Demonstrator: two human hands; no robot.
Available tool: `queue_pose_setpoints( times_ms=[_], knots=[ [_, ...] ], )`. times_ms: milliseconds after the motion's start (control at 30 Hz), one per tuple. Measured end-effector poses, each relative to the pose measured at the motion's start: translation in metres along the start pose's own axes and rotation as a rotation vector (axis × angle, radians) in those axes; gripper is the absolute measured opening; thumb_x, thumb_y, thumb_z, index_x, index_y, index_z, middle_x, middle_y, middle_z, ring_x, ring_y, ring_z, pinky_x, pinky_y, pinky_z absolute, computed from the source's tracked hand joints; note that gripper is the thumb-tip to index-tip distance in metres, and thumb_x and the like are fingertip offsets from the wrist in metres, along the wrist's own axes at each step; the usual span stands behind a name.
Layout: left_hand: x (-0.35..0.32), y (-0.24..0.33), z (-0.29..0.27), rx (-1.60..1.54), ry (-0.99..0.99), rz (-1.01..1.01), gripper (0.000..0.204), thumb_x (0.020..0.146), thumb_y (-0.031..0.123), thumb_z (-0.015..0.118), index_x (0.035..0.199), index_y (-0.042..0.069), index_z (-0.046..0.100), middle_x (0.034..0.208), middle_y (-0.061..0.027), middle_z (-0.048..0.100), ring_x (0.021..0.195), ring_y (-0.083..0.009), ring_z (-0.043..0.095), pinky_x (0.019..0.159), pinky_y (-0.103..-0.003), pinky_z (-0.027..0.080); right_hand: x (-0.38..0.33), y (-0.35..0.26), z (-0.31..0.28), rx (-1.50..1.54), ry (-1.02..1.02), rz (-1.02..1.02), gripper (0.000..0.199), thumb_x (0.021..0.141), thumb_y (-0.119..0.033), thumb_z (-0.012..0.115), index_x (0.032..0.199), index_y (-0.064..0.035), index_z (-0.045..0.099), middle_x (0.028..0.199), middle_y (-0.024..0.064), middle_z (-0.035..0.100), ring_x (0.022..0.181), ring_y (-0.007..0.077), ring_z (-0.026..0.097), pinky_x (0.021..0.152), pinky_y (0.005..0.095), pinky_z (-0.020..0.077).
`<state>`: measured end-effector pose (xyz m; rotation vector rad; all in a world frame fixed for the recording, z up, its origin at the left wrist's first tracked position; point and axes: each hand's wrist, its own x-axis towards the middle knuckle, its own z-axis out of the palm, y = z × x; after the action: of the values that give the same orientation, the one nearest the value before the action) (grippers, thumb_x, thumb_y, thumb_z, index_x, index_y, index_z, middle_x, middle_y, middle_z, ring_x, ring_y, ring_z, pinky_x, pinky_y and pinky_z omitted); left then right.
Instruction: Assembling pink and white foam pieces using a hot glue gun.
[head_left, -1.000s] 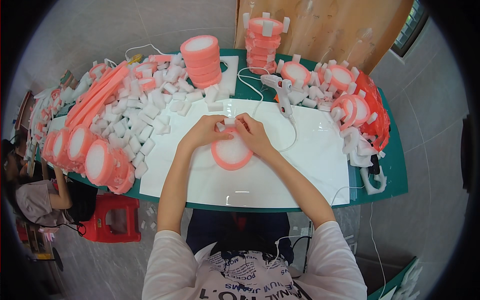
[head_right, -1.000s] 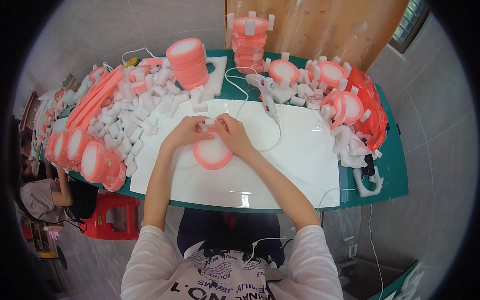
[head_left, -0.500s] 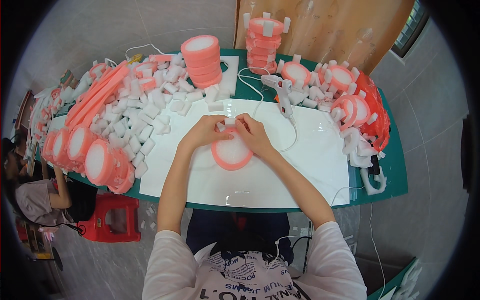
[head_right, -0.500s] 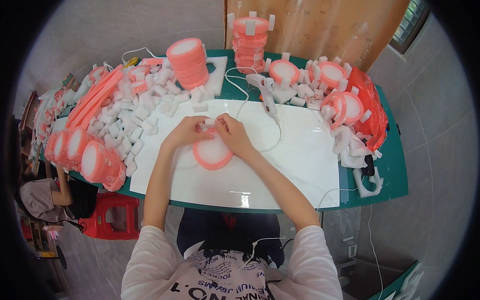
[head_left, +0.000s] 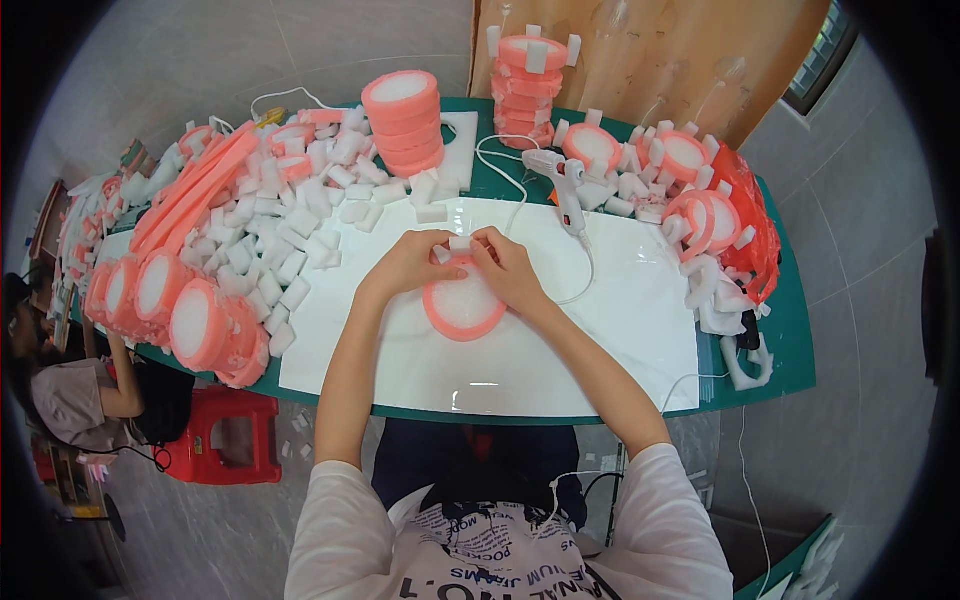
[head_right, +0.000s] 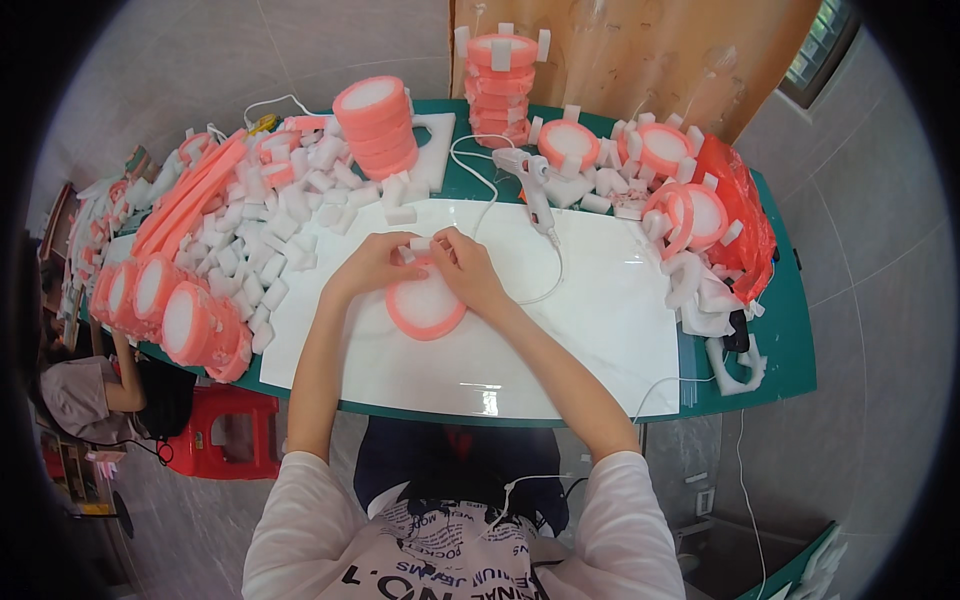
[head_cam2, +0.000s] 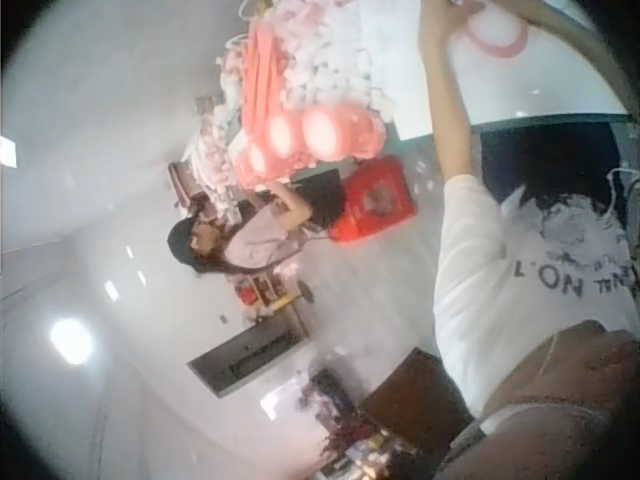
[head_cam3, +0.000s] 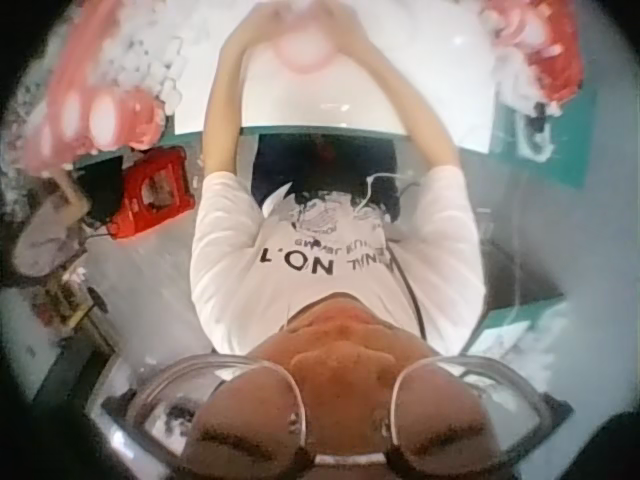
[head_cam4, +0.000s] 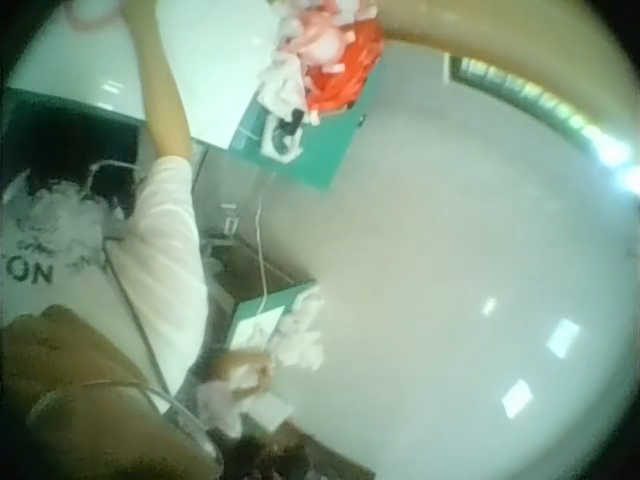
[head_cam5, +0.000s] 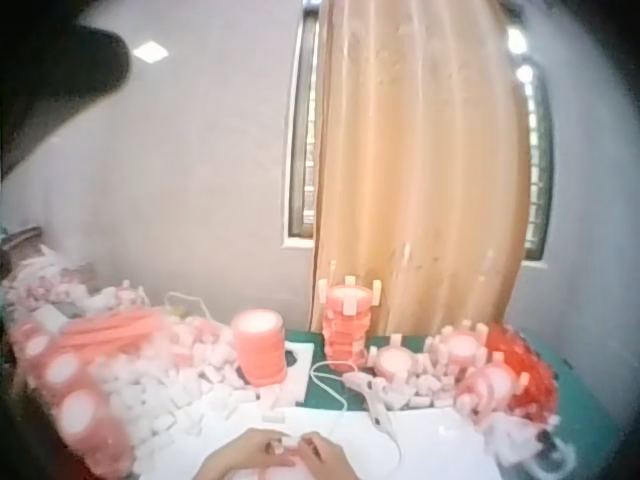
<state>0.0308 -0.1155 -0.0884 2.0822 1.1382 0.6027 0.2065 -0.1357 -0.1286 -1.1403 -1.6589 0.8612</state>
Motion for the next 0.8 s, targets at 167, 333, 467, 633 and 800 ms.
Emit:
queue_pose_setpoints(
  times_ms=[167, 333, 467, 633, 800],
  knots=[
    [0.0001, -0.0001, 0.0, -0.015, -0.003, 0.001, 0.048, 0.063, 0.021, 0.074, 0.103, 0.001, 0.058, 0.074, -0.0093, 0.058, 0.062, -0.0144, 0.05, 0.058, -0.026, 0.042, -0.0003, -0.0021, -0.0001, -0.002, -0.002, 0.003, 0.017, 0.085, -0.017, 0.05, 0.091, -0.0007, 0.052, 0.076, 0.0131, 0.059, 0.064, 0.0216, 0.055, 0.06, 0.0299, 0.0431],
    [0.0, 0.0022, -0.0015, -0.022, -0.026, -0.033, 0.05, 0.063, 0.023, 0.075, 0.104, 0.0, 0.058, 0.074, -0.0098, 0.058, 0.062, -0.0143, 0.051, 0.058, -0.026, 0.043, -0.0006, -0.0013, 0.0002, 0.002, 0.0, 0.006, 0.018, 0.085, -0.017, 0.05, 0.092, -0.0007, 0.052, 0.077, 0.0134, 0.058, 0.065, 0.0216, 0.055, 0.061, 0.03, 0.0431],
    [-0.0002, 0.0019, -0.0014, -0.018, -0.02, -0.022, 0.052, 0.062, 0.023, 0.075, 0.104, -0.001, 0.057, 0.074, -0.0104, 0.058, 0.062, -0.0146, 0.051, 0.059, -0.026, 0.043, -0.0009, -0.0029, -0.0003, 0.001, -0.002, 0.003, 0.018, 0.085, -0.017, 0.05, 0.092, -0.0005, 0.052, 0.077, 0.0133, 0.058, 0.065, 0.0213, 0.055, 0.061, 0.0299, 0.0431],
    [-0.0001, 0.0014, -0.0009, -0.007, -0.013, -0.004, 0.051, 0.062, 0.023, 0.074, 0.105, -0.001, 0.057, 0.074, -0.0107, 0.058, 0.061, -0.0148, 0.051, 0.058, -0.026, 0.043, -0.0007, -0.0024, -0.0004, -0.008, -0.003, 0.012, 0.018, 0.085, -0.017, 0.05, 0.092, -0.0003, 0.052, 0.077, 0.0131, 0.058, 0.064, 0.0208, 0.054, 0.06, 0.0296, 0.0429],
    [0.0005, -0.0002, -0.0007, -0.011, -0.021, -0.008, 0.051, 0.063, 0.022, 0.074, 0.105, 0.0, 0.057, 0.075, -0.01, 0.058, 0.061, -0.0144, 0.051, 0.058, -0.026, 0.043, -0.001, -0.0044, -0.0005, 0.001, -0.003, 0.013, 0.018, 0.085, -0.017, 0.05, 0.092, -0.0004, 0.052, 0.077, 0.0128, 0.058, 0.064, 0.0204, 0.054, 0.06, 0.0294, 0.0427]
  ],
)
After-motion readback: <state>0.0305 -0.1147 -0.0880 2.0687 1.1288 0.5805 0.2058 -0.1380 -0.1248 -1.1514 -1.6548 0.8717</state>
